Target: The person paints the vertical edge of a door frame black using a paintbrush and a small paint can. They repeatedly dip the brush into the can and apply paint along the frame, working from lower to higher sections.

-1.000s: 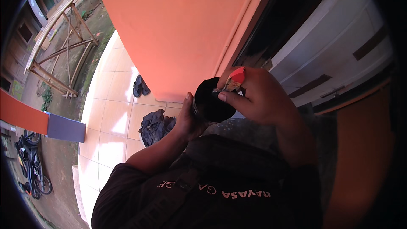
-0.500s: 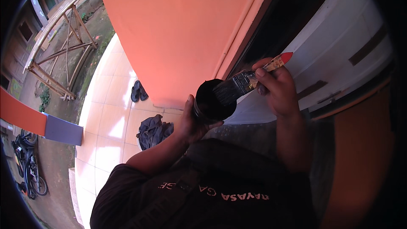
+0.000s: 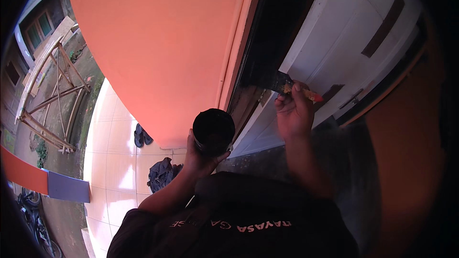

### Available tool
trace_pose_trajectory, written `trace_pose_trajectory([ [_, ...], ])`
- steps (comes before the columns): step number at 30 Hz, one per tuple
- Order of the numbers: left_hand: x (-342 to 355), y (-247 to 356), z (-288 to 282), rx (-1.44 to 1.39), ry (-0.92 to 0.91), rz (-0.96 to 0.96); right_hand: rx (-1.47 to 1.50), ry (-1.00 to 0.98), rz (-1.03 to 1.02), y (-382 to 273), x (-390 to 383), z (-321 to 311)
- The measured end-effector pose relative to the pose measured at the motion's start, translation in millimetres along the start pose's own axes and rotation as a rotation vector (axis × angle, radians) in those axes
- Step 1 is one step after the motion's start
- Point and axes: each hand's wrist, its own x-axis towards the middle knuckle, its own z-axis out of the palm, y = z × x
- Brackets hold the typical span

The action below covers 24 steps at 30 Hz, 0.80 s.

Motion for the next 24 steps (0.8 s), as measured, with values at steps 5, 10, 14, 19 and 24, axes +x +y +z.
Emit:
trace_pose_trajectory([
  [5,-3.8,6.3,-2.6,-0.069,-0.029,0.0,-0.488,0.034,-0.691,-14.4,31.6,1.8],
  [10,-6.5,6.4,-3.6,-0.113,-0.087,0.007,-0.973,-0.037,-1.179,-18.0,66.7,4.7],
  [14,-9.4,8.1,-4.9,-0.104,-0.086,0.009,-1.058,-0.019,-1.257,-7.2,76.7,11.3],
  [19,-12.8,9.4,-13.2,-0.122,-0.066,0.01,-1.23,-0.158,-0.982,38.1,37.1,-35.3],
  [24,-15.3,13.6,-15.5,-0.121,-0.026,0.034,-1.217,-0.18,-0.882,35.2,15.6,-36.3],
])
